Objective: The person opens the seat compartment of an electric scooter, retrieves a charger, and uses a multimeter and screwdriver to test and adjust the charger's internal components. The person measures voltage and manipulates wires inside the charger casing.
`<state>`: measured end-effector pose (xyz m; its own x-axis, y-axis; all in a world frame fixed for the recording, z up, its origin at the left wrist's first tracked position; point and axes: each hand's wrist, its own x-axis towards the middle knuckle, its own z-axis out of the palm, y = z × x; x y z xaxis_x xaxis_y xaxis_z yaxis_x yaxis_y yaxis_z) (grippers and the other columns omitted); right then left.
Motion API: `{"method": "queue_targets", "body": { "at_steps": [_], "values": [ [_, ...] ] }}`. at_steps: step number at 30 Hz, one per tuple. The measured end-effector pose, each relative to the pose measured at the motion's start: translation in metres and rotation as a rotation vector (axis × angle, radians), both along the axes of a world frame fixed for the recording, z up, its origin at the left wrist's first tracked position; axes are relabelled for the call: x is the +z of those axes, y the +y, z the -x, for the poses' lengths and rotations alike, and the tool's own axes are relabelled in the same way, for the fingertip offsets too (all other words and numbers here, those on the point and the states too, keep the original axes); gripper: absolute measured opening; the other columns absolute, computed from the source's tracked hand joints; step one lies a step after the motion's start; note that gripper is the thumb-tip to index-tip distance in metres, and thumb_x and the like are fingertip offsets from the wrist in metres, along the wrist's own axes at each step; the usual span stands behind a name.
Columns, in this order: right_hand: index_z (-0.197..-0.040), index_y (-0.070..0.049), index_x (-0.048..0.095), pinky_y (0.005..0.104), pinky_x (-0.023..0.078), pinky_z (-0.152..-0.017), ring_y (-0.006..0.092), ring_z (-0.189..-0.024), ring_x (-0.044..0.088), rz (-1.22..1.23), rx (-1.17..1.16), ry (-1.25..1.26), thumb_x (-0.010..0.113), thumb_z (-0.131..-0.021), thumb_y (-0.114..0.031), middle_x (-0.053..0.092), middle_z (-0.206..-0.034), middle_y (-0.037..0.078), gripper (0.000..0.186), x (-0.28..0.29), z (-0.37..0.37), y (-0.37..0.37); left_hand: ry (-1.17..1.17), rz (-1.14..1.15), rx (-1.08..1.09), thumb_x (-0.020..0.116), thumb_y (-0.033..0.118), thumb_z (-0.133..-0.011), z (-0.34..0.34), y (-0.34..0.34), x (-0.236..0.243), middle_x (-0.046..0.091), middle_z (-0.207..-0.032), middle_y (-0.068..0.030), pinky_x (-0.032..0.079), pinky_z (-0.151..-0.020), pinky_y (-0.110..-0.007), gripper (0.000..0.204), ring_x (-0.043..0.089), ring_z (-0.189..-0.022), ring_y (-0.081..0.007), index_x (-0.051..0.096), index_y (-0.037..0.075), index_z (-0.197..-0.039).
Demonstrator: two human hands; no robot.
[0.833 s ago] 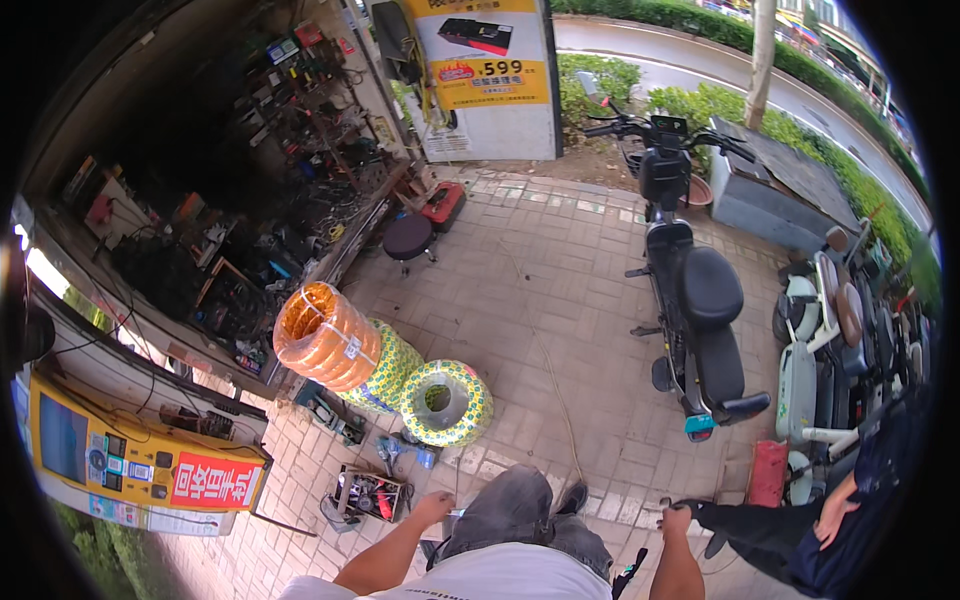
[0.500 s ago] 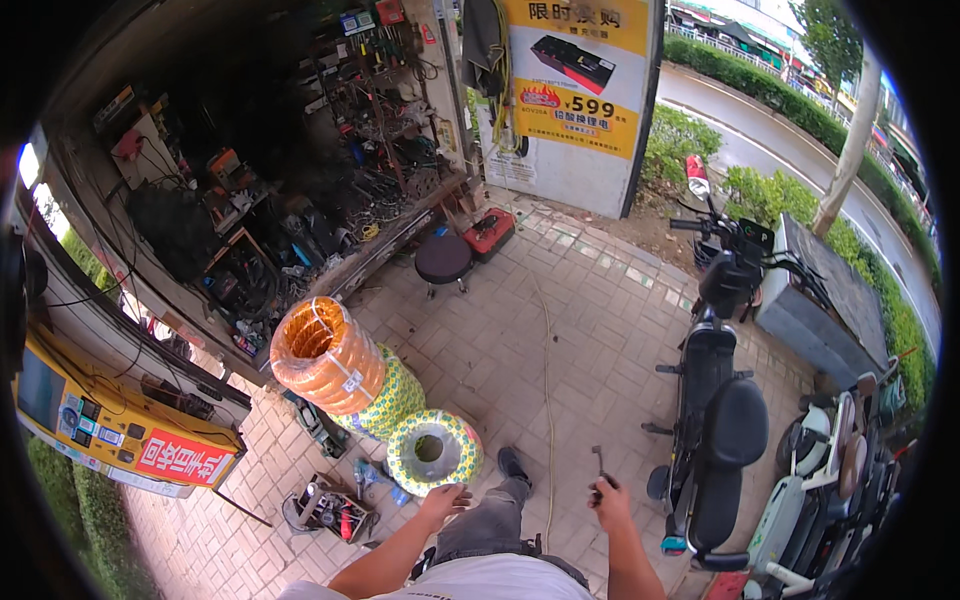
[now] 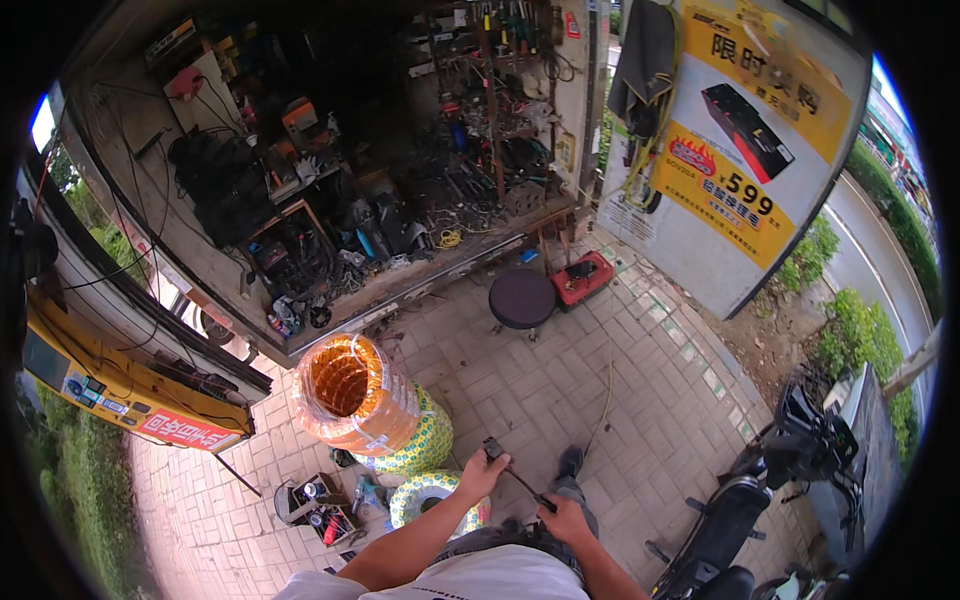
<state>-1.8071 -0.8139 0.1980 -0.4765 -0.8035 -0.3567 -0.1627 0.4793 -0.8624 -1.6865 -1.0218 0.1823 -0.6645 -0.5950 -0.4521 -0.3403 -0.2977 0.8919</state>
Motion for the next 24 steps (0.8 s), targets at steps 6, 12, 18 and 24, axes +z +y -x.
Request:
{"method": "queue_targets", "body": {
  "at_steps": [6, 12, 18, 24],
  "values": [
    [-0.089, 0.006, 0.07, 0.0325, 0.048, -0.048, 0.0172, -0.051, 0.061, -0.183, -0.114, -0.169, 0.069, -0.08, -0.019, 0.067, -0.068, 0.013, 0.026, -0.045, 0.16, -0.101, -0.396, -0.134, 0.176, 0.068, 0.056, -0.084, -0.031, -0.109, -0.091, 0.068, -0.1, -0.0119, 0.052, -0.076, -0.04, 0.084, 0.067, -0.089, -0.023, 0.042, 0.001, -0.143],
    [-0.073, 0.006, 0.068, 0.0363, 0.053, -0.053, 0.0233, -0.052, 0.064, -0.675, -0.076, 0.077, 0.071, -0.075, -0.027, 0.066, -0.063, 0.015, 0.033, -0.137, 0.31, -0.196, -0.672, -0.125, 0.572, 0.063, 0.038, -0.088, -0.077, -0.115, -0.093, 0.072, -0.094, -0.0162, 0.052, -0.073, -0.037, 0.046, 0.069, -0.081, -0.0242, 0.068, -0.005, -0.104],
    [-0.107, 0.002, 0.067, 0.0379, 0.052, -0.059, 0.0238, -0.064, 0.066, -0.225, 0.362, 0.178, 0.075, -0.076, -0.048, 0.068, -0.073, 0.015, 0.059, -0.15, 0.309, -0.455, -0.749, -0.503, 0.764, 0.06, 0.039, -0.091, -0.051, -0.087, -0.104, 0.071, -0.091, -0.0102, 0.051, -0.066, -0.036, 0.045, 0.066, -0.072, -0.0227, 0.068, -0.002, -0.108],
    [-0.118, 0.005, 0.062, 0.0345, 0.05, -0.061, 0.0193, -0.064, 0.064, 0.004, 0.353, -0.026, 0.069, -0.086, -0.046, 0.07, -0.083, 0.014, 0.061, -0.022, 0.284, -0.637, -0.706, -0.29, 0.083, 0.051, 0.027, -0.091, -0.035, -0.172, -0.185, 0.069, -0.097, -0.0153, 0.052, -0.075, -0.043, 0.028, 0.067, -0.089, -0.0308, 0.067, 0.011, -0.107]
  ]
}}
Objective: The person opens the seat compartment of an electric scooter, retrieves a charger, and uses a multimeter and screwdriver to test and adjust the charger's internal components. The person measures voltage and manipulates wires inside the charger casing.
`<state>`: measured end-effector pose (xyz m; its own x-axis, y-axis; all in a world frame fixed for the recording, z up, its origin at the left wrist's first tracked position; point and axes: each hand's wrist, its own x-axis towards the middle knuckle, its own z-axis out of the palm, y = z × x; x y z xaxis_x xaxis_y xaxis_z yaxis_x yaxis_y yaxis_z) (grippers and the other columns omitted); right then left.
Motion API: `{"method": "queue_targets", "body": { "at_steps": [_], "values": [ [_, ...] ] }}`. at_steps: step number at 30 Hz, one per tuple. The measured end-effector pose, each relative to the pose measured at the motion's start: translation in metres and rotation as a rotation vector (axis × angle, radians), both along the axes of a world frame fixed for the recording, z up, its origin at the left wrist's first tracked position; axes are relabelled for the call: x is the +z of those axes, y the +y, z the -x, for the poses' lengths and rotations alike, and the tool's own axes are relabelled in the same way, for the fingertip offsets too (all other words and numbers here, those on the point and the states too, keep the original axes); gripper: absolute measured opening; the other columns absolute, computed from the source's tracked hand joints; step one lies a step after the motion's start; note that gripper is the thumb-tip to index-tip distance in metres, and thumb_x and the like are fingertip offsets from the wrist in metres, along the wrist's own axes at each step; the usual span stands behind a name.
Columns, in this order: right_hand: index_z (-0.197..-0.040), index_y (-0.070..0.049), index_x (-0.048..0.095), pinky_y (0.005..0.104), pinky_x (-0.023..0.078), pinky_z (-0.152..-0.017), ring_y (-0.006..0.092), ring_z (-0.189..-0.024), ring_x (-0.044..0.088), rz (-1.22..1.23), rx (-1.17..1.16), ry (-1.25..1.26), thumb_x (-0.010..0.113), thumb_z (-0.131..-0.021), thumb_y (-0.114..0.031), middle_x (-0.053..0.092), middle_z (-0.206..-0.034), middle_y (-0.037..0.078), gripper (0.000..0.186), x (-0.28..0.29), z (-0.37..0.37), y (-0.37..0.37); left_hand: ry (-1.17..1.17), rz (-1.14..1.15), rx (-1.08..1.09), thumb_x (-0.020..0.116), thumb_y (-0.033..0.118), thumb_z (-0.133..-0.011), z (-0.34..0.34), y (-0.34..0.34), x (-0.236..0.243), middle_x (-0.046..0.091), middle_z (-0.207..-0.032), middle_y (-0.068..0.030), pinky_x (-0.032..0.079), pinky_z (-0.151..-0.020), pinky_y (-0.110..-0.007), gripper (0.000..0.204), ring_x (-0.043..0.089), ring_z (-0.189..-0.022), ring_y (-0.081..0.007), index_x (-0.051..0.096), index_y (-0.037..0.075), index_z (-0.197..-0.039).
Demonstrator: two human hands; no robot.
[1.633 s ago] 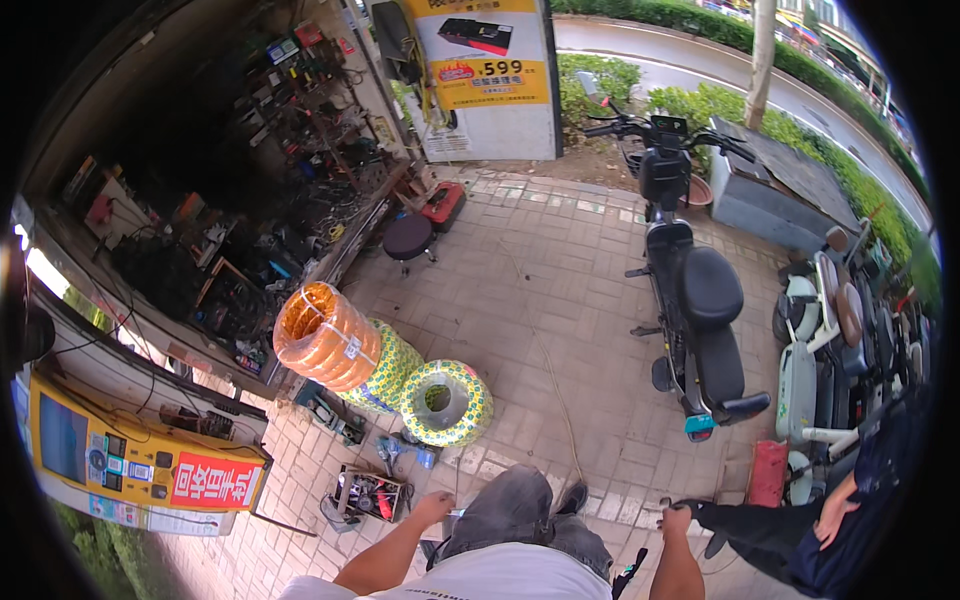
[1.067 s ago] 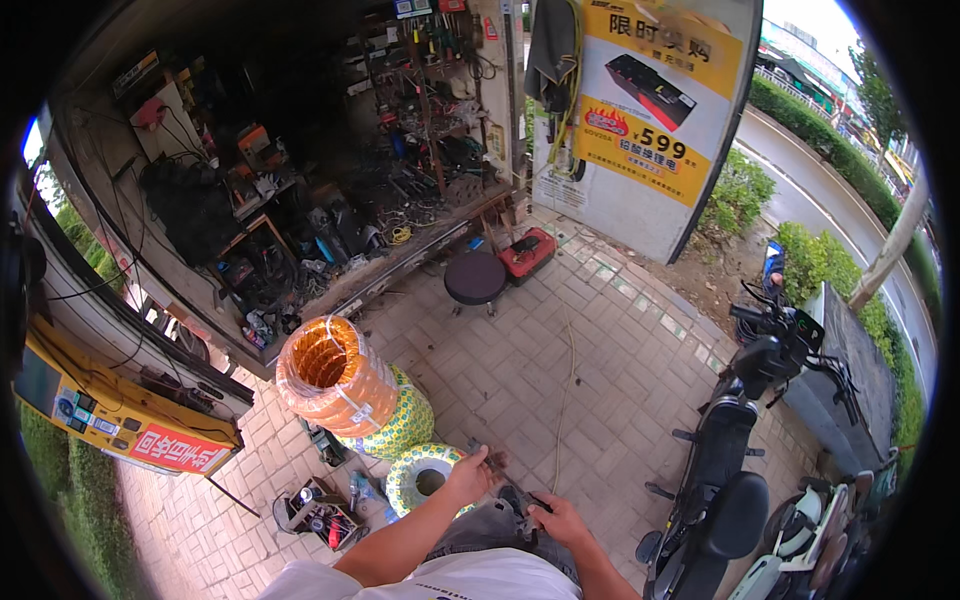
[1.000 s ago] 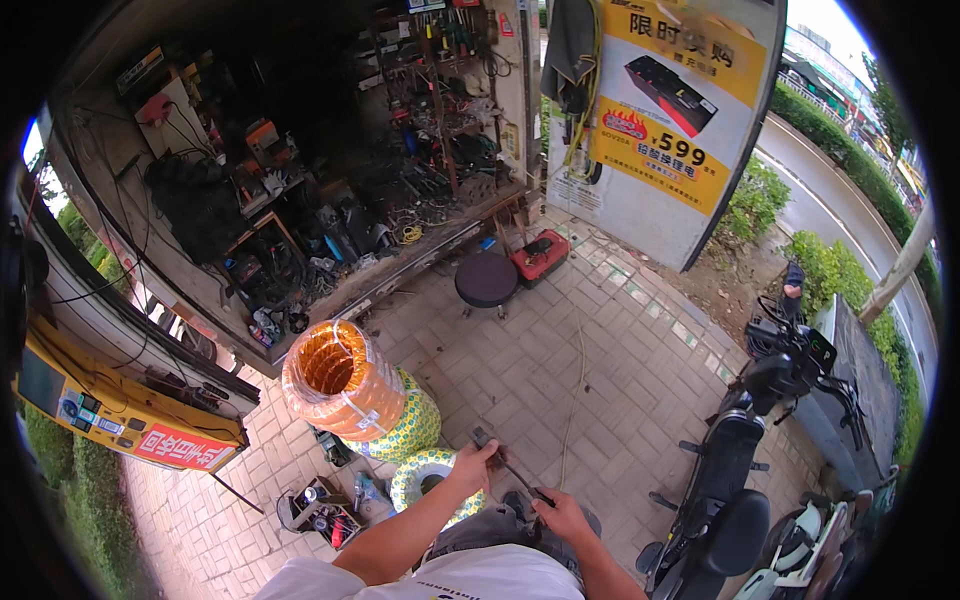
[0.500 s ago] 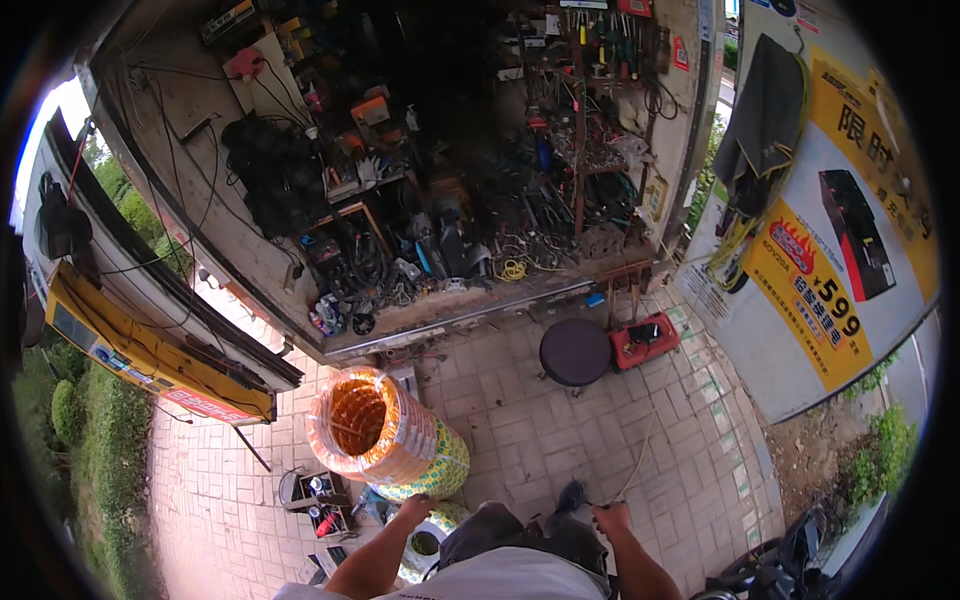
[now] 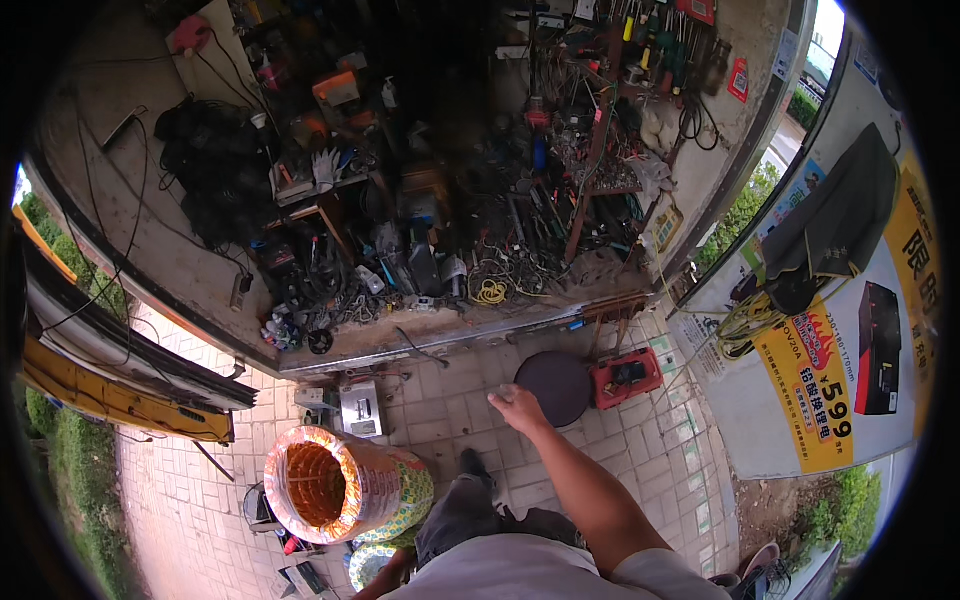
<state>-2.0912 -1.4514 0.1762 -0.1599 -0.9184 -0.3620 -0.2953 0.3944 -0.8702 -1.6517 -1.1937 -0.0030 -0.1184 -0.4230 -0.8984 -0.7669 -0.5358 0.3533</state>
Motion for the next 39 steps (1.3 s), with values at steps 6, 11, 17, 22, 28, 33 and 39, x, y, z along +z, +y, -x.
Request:
{"method": "queue_targets", "body": {
  "at_steps": [6, 11, 17, 22, 28, 33, 39],
  "values": [
    [-0.114, 0.002, 0.065, 0.0417, 0.053, -0.082, 0.0339, -0.095, 0.068, -0.105, -0.045, 0.334, 0.069, -0.083, -0.041, 0.069, -0.104, 0.023, 0.053, -0.115, 0.082, 0.03, 0.184, 0.446, 0.343, 0.056, 0.023, -0.091, 0.063, -0.255, 0.051, 0.067, -0.081, -0.0129, 0.051, -0.067, -0.039, 0.026, 0.064, -0.074, -0.023, 0.066, -0.001, -0.095],
    [-0.092, -0.005, 0.074, 0.0444, 0.053, -0.083, 0.035, -0.09, 0.068, -0.622, -0.224, 0.462, 0.066, -0.078, -0.041, 0.071, -0.092, 0.019, 0.04, -0.15, 0.135, 0.129, 0.34, 0.424, 0.658, 0.055, 0.025, -0.095, 0.108, -0.353, 0.104, 0.069, -0.084, -0.006, 0.048, -0.057, -0.028, 0.024, 0.063, -0.069, -0.0136, 0.065, 0.003, -0.096],
    [-0.092, -0.002, 0.074, 0.0429, 0.053, -0.084, 0.0346, -0.09, 0.069, -0.76, -0.392, 0.399, 0.066, -0.078, -0.038, 0.072, -0.092, 0.019, 0.04, -0.171, 0.213, 0.148, 0.152, 0.141, 0.422, 0.056, 0.026, -0.095, 0.146, -0.302, 0.037, 0.069, -0.087, -0.0056, 0.047, -0.057, -0.027, 0.026, 0.064, -0.073, -0.0133, 0.062, 0.003, -0.105],
    [-0.099, -0.003, 0.073, 0.0406, 0.053, -0.08, 0.0338, -0.09, 0.069, -0.747, -0.35, 0.331, 0.067, -0.078, -0.032, 0.072, -0.091, 0.019, 0.036, -0.258, 0.274, 0.09, -0.07, -0.101, 0.519, 0.055, 0.027, -0.095, 0.224, -0.218, 0.043, 0.069, -0.091, -0.0083, 0.048, -0.06, -0.03, 0.028, 0.065, -0.075, -0.0162, 0.061, 0.003, -0.108],
    [-0.086, -0.003, 0.069, 0.0419, 0.051, -0.059, 0.0266, -0.064, 0.065, -0.747, -0.493, 0.186, 0.071, -0.081, -0.03, 0.067, -0.073, 0.014, 0.028, -0.405, 0.345, 0.029, -0.164, -0.33, 0.643, 0.056, 0.019, -0.097, 0.346, -0.153, 0.027, 0.069, -0.098, -0.0091, 0.05, -0.066, -0.028, 0.025, 0.067, -0.08, -0.017, 0.06, 0.002, -0.115],
    [-0.089, -0.003, 0.065, 0.0357, 0.043, -0.044, 0.0183, -0.05, 0.052, -0.873, -0.824, 0.002, 0.072, -0.084, -0.033, 0.055, -0.064, 0.005, 0.031, -0.535, 0.381, 0.018, 0.005, -0.341, 0.602, 0.052, 0.025, -0.099, 0.443, -0.161, 0.02, 0.069, -0.103, -0.0144, 0.052, -0.079, -0.035, 0.036, 0.067, -0.087, -0.0219, 0.055, 0.001, -0.124],
    [-0.101, 0.006, 0.066, 0.0435, 0.053, -0.064, 0.0298, -0.077, 0.069, -1.114, -0.764, 0.338, 0.071, -0.081, -0.048, 0.069, -0.088, 0.019, 0.058, -0.632, 0.424, 0.03, -0.109, -0.502, 0.728, 0.054, 0.025, -0.099, 0.472, -0.155, 0.015, 0.068, -0.107, -0.0154, 0.051, -0.077, -0.031, 0.035, 0.067, -0.091, -0.0204, 0.056, -0.002, -0.123]
  ]
}}
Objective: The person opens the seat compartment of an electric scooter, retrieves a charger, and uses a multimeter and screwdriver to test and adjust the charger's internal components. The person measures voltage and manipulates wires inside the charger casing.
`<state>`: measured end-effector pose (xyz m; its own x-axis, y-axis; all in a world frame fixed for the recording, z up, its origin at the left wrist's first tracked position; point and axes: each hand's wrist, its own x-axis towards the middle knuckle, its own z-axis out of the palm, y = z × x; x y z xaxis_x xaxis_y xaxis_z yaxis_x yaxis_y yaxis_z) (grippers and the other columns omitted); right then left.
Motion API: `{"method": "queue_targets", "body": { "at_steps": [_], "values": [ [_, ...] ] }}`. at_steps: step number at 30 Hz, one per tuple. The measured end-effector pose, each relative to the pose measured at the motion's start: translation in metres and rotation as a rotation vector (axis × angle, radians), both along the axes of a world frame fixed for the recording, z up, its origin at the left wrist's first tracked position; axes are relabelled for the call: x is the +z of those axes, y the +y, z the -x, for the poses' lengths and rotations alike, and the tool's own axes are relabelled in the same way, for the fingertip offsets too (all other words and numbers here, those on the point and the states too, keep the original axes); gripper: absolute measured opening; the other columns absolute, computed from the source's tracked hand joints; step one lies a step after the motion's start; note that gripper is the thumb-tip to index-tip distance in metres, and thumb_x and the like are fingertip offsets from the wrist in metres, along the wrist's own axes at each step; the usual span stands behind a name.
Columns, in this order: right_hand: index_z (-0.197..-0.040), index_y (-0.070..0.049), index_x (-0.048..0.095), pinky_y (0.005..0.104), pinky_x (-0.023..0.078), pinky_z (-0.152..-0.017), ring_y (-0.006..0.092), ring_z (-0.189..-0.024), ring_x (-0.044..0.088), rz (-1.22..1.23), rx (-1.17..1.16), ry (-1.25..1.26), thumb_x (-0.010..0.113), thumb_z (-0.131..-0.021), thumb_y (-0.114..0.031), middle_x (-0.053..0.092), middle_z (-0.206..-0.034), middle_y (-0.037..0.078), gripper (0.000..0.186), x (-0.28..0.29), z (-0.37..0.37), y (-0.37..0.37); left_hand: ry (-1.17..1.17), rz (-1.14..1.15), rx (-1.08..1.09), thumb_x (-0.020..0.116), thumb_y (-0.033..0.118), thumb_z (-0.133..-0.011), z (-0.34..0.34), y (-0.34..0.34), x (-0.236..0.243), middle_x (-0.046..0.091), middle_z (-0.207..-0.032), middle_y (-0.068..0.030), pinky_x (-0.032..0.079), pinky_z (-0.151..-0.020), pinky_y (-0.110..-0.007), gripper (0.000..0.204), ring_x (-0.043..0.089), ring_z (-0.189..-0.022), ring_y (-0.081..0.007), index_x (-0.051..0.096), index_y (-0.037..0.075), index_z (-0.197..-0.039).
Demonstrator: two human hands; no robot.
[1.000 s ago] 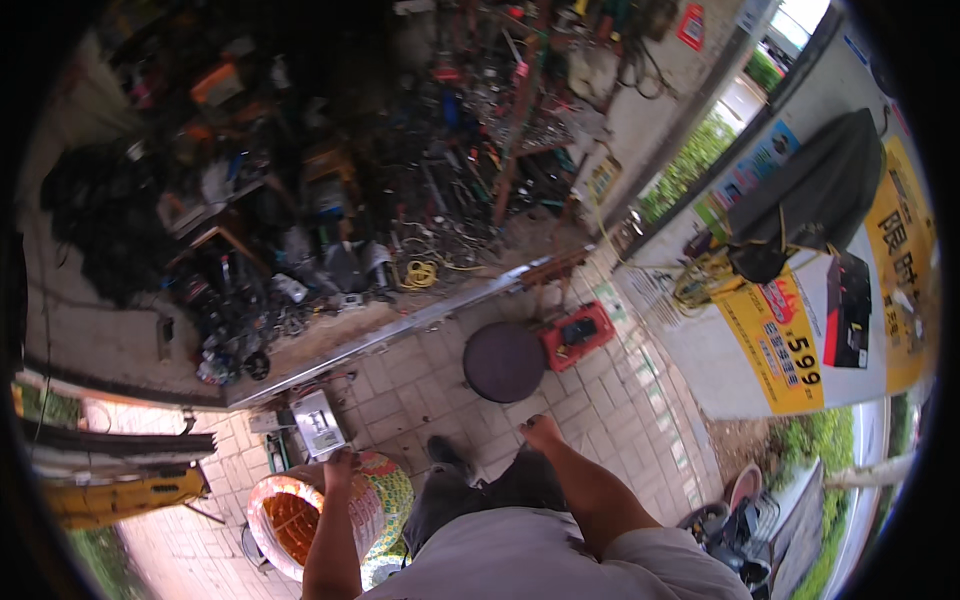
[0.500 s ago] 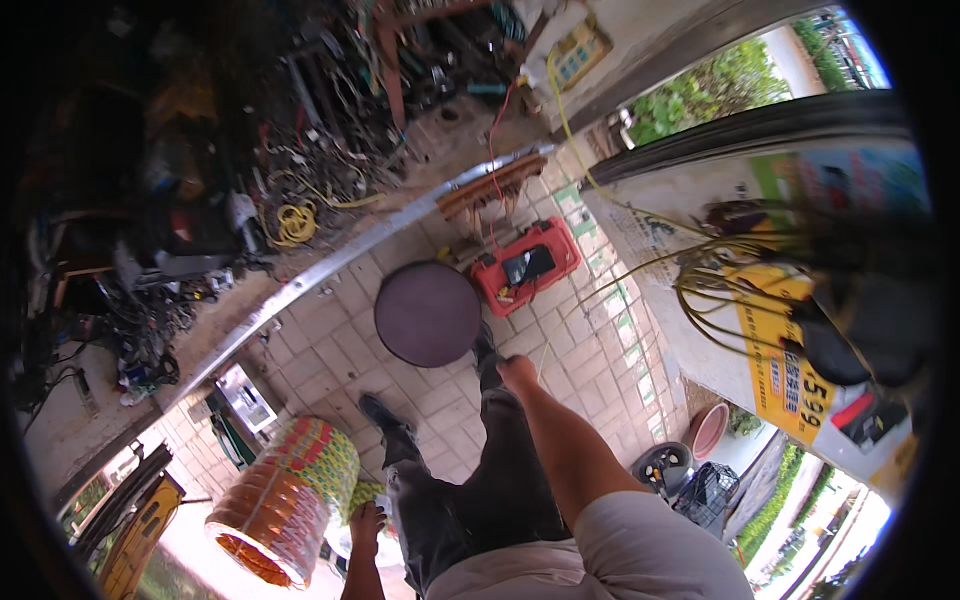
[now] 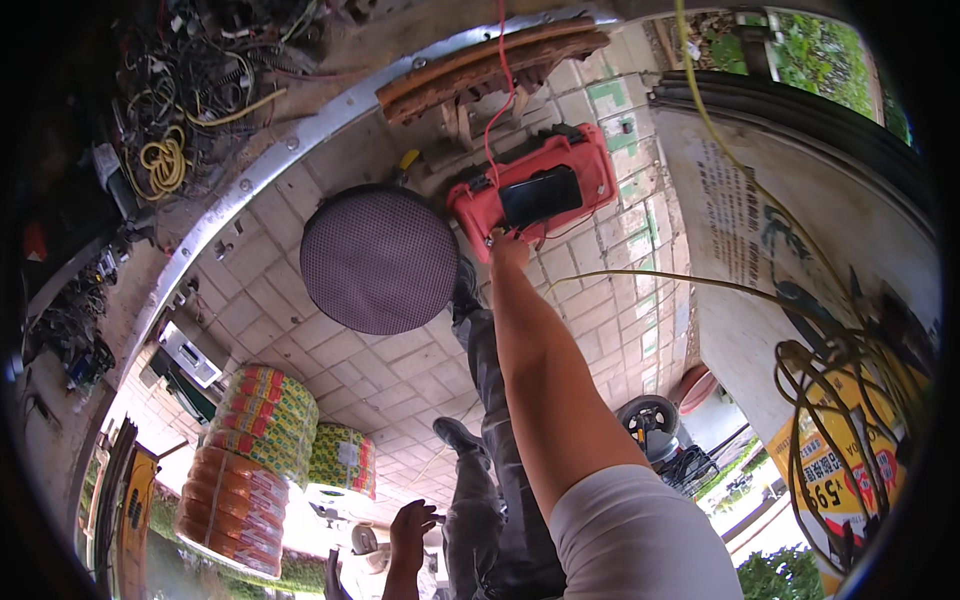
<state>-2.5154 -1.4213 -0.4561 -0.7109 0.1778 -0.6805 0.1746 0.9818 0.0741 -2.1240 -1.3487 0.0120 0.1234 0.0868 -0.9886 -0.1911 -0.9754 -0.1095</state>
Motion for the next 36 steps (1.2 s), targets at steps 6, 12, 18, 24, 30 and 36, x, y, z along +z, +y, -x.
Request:
{"method": "queue_targets", "body": {
  "at_steps": [6, 12, 18, 24, 30, 36],
  "values": [
    [-0.118, 0.009, 0.061, 0.0427, 0.053, -0.081, 0.0361, -0.093, 0.067, 0.057, -0.162, 0.039, 0.07, -0.078, -0.047, 0.068, -0.108, 0.022, 0.069, 0.04, -0.016, -0.073, -0.1, 0.01, 0.111, 0.055, 0.021, -0.097, -0.012, 0.043, 0.008, 0.068, -0.104, -0.0142, 0.053, -0.075, -0.03, 0.033, 0.067, -0.089, -0.0193, 0.057, -0.001, -0.121],
    [-0.086, -0.011, 0.059, 0.0385, 0.04, -0.045, 0.0205, -0.05, 0.049, 0.372, -0.496, -0.006, 0.067, -0.083, -0.041, 0.052, -0.064, 0.007, 0.031, 0.054, -0.027, -0.035, -0.003, 0.033, 0.146, 0.056, 0.022, -0.097, -0.016, 0.044, 0.011, 0.068, -0.105, -0.0165, 0.053, -0.08, -0.034, 0.038, 0.066, -0.089, -0.0215, 0.054, -0.003, -0.125],
    [-0.073, -0.014, 0.05, 0.0343, 0.023, -0.04, 0.0138, -0.036, 0.034, 0.256, -0.485, -0.599, 0.067, -0.084, -0.035, 0.035, -0.051, 0.0, 0.03, 0.225, -0.104, -0.021, 0.07, 0.249, 0.192, 0.054, 0.021, -0.099, -0.027, 0.072, 0.026, 0.068, -0.1, -0.0085, 0.052, -0.077, -0.031, 0.031, 0.065, -0.087, -0.0163, 0.059, -0.002, -0.119],
    [-0.101, -0.008, 0.071, 0.0462, 0.054, -0.076, 0.0327, -0.092, 0.069, 0.155, 1.197, -0.356, 0.06, -0.082, -0.05, 0.07, -0.097, 0.016, 0.048, 0.363, -0.205, 0.08, -0.015, 0.762, -0.533, 0.066, 0.026, -0.088, -0.091, 0.094, 0.035, 0.067, -0.104, -0.0176, 0.052, -0.083, -0.041, 0.037, 0.065, -0.097, -0.035, 0.062, 0.003, -0.117],
    [-0.095, -0.005, 0.07, 0.0476, 0.052, -0.07, 0.0361, -0.079, 0.068, 0.513, 1.539, -1.015, 0.068, -0.078, -0.04, 0.07, -0.085, 0.02, 0.039, 0.502, -0.326, 0.129, 0.052, 1.377, -1.256, 0.061, 0.039, -0.091, -0.14, 0.074, 0.084, 0.065, -0.112, -0.0187, 0.049, -0.09, -0.044, 0.046, 0.062, -0.107, -0.0366, 0.061, 0.005, -0.12],
    [-0.107, -0.004, 0.067, 0.0392, 0.05, -0.076, 0.028, -0.088, 0.065, 0.724, 1.621, -0.995, 0.067, -0.086, -0.039, 0.069, -0.095, 0.015, 0.041, 0.518, -0.381, 0.112, 0.506, 1.058, -0.335, 0.058, 0.037, -0.096, -0.2, 0.113, 0.044, 0.065, -0.12, -0.0177, 0.051, -0.088, -0.043, 0.041, 0.065, -0.102, -0.0372, 0.062, 0.007, -0.123]
  ]
}}
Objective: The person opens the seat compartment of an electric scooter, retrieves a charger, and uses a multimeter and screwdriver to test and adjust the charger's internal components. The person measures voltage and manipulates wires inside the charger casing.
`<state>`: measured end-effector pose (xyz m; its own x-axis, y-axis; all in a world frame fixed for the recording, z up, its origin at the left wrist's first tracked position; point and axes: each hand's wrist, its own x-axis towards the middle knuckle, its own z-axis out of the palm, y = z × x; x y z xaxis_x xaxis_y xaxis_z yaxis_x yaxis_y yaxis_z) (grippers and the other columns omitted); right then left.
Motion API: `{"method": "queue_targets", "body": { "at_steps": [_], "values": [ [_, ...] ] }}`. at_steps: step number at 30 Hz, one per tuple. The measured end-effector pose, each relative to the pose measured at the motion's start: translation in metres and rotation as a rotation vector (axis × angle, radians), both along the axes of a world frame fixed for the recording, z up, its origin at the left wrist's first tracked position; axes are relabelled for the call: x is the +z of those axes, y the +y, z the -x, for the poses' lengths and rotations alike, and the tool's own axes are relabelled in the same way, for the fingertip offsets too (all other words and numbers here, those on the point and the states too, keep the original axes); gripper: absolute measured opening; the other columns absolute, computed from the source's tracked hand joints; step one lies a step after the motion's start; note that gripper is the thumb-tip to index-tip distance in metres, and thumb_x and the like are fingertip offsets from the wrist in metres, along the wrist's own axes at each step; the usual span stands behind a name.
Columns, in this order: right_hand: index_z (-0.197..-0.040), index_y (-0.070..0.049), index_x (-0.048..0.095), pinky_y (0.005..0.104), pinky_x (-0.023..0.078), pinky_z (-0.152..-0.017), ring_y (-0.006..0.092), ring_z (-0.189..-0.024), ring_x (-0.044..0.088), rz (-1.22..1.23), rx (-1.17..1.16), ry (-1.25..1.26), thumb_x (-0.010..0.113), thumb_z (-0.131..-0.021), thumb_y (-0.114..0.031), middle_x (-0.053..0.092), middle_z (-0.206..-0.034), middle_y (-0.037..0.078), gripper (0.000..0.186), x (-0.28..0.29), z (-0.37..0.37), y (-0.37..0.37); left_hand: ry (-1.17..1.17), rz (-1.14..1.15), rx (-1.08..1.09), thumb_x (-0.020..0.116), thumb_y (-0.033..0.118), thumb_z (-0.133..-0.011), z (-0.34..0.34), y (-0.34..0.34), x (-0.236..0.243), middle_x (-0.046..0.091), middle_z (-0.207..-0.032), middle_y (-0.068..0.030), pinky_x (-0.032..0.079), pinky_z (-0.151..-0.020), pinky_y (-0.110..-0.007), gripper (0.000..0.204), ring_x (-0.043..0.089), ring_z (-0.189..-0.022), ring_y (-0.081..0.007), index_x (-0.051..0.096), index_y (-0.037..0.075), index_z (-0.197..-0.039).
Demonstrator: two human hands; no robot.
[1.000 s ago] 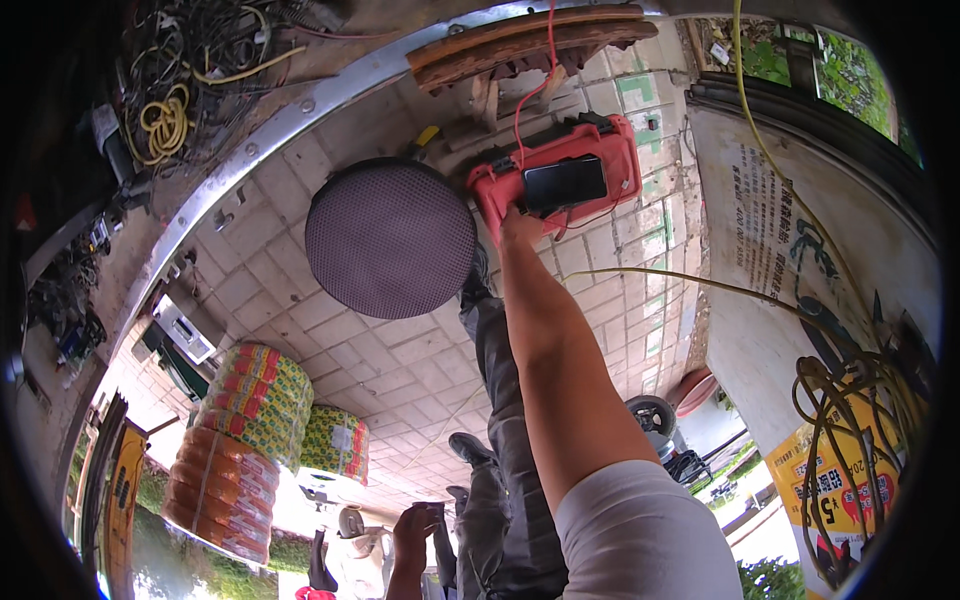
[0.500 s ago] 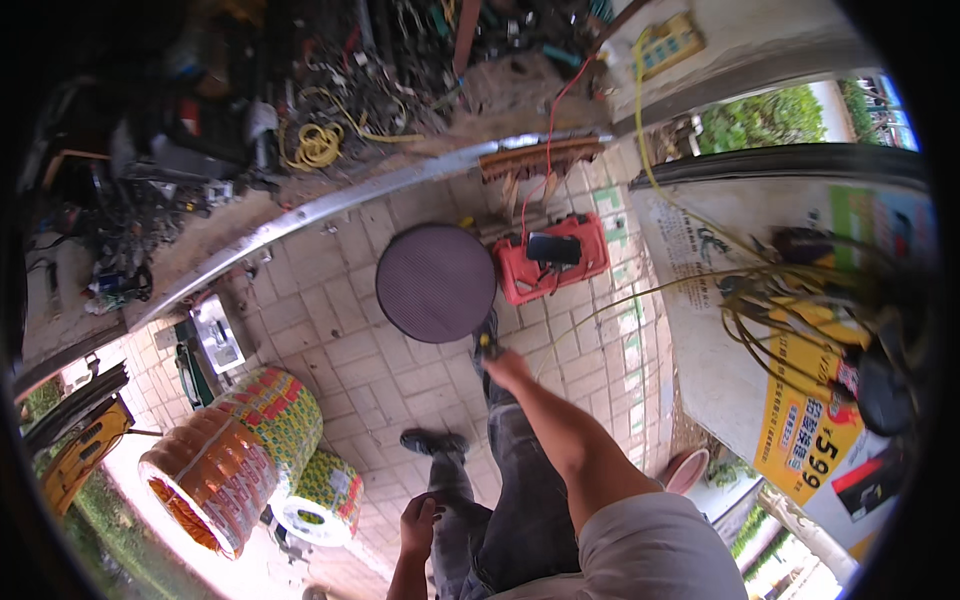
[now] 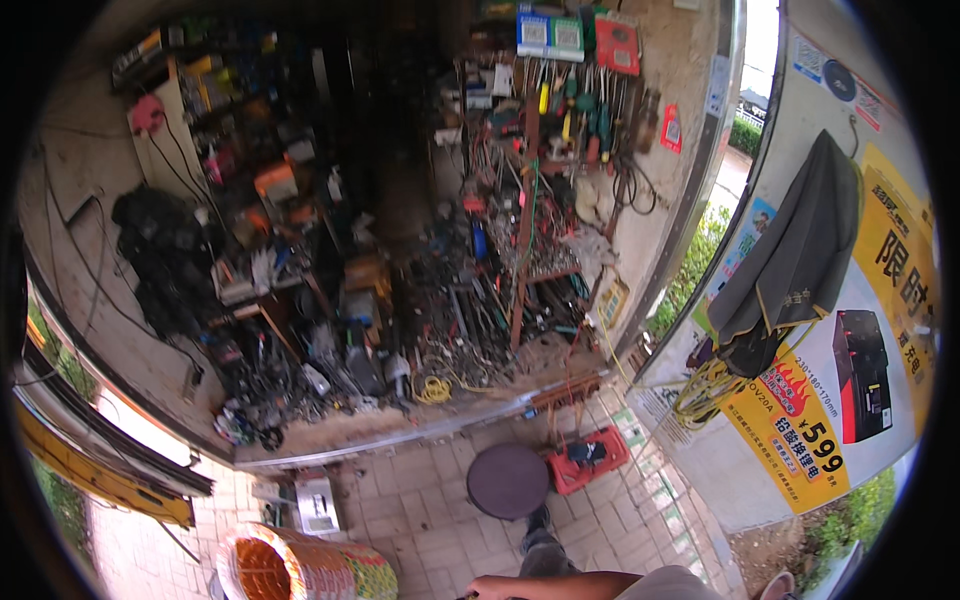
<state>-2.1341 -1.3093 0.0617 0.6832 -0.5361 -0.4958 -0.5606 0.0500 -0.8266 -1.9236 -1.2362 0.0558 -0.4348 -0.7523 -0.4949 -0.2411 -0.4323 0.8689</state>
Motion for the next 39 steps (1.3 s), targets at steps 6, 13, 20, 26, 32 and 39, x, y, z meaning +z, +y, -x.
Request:
{"method": "queue_targets", "body": {
  "at_steps": [6, 13, 20, 26, 32, 39],
  "values": [
    [-0.106, -0.009, 0.07, 0.0282, 0.047, -0.07, 0.011, -0.08, 0.059, -0.386, -0.619, -0.261, 0.066, -0.091, -0.042, 0.066, -0.093, 0.0, 0.037, 0.075, 0.028, -0.058, -0.397, 0.221, -0.087, 0.051, 0.036, -0.099, 0.03, -0.078, 0.066, 0.064, -0.118, -0.0237, 0.048, -0.091, -0.046, 0.04, 0.062, -0.107, -0.0416, 0.061, 0.006, -0.122],
    [-0.091, -0.008, 0.062, 0.0343, 0.051, -0.071, 0.0215, -0.081, 0.062, -0.477, -1.349, -0.878, 0.059, -0.097, -0.033, 0.064, -0.096, 0.008, 0.026, 0.065, 0.105, -0.151, -0.405, 0.39, -0.329, 0.054, 0.048, -0.093, 0.169, -0.246, 0.056, 0.064, -0.109, -0.0242, 0.048, -0.091, -0.046, 0.05, 0.06, -0.107, -0.0391, 0.06, 0.009, -0.123],
    [-0.088, -0.01, 0.05, 0.0329, 0.047, -0.042, 0.0185, -0.049, 0.052, 0.036, -2.243, -0.714, 0.062, -0.092, -0.028, 0.053, -0.069, 0.005, 0.022, 0.097, 0.316, -0.22, -0.637, 0.675, -0.449, 0.049, 0.055, -0.093, 0.236, -0.43, 0.154, 0.069, -0.096, -0.0176, 0.051, -0.084, -0.046, 0.052, 0.065, -0.097, -0.0381, 0.071, 0.009, -0.103],
    [-0.081, -0.001, 0.061, 0.0368, 0.034, -0.037, 0.0164, -0.04, 0.044, -0.107, -2.126, 0.174, 0.07, -0.086, -0.033, 0.047, -0.054, 0.005, 0.034, 0.014, 0.364, -0.049, -0.227, 1.111, -0.073, 0.064, 0.024, -0.083, 0.306, -0.733, 0.258, 0.069, -0.091, -0.0164, 0.051, -0.078, -0.046, 0.018, 0.065, -0.088, -0.0379, 0.07, 0.008, -0.09],
    [-0.109, -0.003, 0.059, 0.0415, 0.043, -0.046, 0.0217, -0.05, 0.054, -0.724, -2.772, 0.174, 0.066, -0.088, -0.032, 0.057, -0.06, 0.009, 0.037, 0.015, 0.184, 0.071, -0.048, 1.265, 0.008, 0.065, 0.029, -0.088, 0.439, -0.957, 0.404, 0.067, -0.092, -0.0262, 0.051, -0.077, -0.049, 0.032, 0.066, -0.09, -0.0409, 0.065, -0.001, -0.098],
    [-0.107, -0.004, 0.061, 0.041, 0.045, -0.051, 0.0213, -0.055, 0.057, -0.615, -2.557, 0.181, 0.066, -0.087, -0.035, 0.06, -0.063, 0.009, 0.037, 0.069, 0.108, -0.082, -0.183, 1.117, 0.023, 0.069, 0.057, -0.079, 0.573, -1.129, 0.45, 0.066, -0.114, -0.025, 0.05, -0.089, -0.047, 0.072, 0.062, -0.107, -0.0426, 0.059, 0.005, -0.128]
  ]
}}
